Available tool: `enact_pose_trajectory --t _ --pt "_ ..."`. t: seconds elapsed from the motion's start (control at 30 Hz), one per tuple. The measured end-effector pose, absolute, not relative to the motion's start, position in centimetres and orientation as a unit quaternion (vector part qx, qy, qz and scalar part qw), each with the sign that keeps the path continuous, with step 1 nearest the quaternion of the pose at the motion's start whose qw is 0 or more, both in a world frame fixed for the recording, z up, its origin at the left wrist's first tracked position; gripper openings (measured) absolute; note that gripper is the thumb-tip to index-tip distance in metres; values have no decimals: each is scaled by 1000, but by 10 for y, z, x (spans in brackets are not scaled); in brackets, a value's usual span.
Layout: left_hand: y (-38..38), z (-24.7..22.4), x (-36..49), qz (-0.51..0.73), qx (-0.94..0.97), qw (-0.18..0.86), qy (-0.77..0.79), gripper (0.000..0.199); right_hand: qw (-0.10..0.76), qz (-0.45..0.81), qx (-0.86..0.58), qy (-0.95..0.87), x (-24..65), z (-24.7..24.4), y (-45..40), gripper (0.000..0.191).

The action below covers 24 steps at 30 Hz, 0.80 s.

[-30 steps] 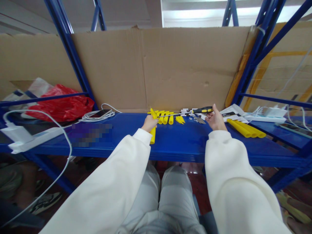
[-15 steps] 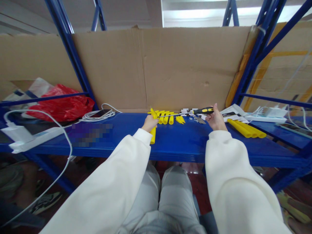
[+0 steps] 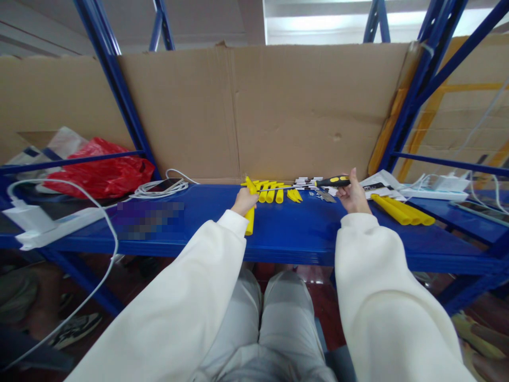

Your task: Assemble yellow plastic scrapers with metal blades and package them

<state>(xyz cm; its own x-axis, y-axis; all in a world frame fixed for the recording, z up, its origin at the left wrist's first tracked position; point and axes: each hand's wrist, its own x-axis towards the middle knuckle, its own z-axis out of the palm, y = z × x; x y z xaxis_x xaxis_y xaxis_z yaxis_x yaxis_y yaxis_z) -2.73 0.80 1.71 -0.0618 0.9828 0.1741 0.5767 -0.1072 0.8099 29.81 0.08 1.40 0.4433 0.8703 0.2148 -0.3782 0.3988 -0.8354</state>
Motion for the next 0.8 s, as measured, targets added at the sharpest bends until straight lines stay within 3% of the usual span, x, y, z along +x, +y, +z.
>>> enact_pose_trajectory --t 0.5,0.67,0.8 --pt "9 17 -26 392 625 264 621 25 767 408 -385 -312 295 20 -3 55" --pt "9 17 -27 389 627 269 619 29 766 410 -365 -335 295 19 -2 46" --pt "9 18 -27 384 632 260 621 28 760 412 -368 -343 299 14 3 58"
